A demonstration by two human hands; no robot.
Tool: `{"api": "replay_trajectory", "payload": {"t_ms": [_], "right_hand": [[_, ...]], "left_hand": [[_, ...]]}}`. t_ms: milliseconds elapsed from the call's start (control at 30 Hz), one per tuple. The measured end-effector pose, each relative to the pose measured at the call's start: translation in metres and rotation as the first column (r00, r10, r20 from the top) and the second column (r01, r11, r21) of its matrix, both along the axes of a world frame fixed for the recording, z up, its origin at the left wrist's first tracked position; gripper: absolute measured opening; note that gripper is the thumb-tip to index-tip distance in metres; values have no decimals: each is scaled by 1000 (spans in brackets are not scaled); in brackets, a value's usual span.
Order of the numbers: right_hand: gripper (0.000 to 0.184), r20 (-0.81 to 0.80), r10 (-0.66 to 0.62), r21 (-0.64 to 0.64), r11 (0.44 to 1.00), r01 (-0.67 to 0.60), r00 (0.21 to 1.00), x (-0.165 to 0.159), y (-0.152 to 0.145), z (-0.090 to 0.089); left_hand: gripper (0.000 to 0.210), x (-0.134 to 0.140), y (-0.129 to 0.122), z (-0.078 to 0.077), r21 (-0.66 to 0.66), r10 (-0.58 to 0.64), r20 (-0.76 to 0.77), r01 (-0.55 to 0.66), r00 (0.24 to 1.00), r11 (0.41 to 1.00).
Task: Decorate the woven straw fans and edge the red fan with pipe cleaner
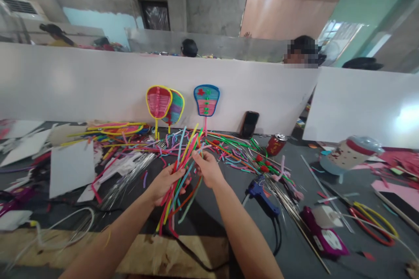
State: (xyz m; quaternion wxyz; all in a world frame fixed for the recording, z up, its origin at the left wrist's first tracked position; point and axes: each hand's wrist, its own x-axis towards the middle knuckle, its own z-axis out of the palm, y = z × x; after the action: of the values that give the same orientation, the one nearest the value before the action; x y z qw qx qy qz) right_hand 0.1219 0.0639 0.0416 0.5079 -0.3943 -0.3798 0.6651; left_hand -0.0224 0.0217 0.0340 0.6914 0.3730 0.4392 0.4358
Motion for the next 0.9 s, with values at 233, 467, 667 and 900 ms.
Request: {"api": "replay_trajectory", "payload": {"t_ms": [233, 467, 667, 900], "right_hand": [[40, 62, 15, 70, 997, -19, 998, -3, 11, -10], [27, 24, 88, 52, 995, -89, 996, -3, 13, -23], [29, -311, -236, -22, 970, 241, 921, 35, 31, 4], [29, -401, -461, 14, 861, 509, 791, 88, 32, 26]], "left_hand": [[39, 6, 5, -9, 52, 3, -154, 5, 988, 999], [37, 23, 14, -19, 86, -160, -309, 195, 937, 977], [33, 13, 27, -22, 254, -154, -637, 395, 755, 883], [26, -11, 43, -17, 289, 34, -853, 418, 521, 861]]}}
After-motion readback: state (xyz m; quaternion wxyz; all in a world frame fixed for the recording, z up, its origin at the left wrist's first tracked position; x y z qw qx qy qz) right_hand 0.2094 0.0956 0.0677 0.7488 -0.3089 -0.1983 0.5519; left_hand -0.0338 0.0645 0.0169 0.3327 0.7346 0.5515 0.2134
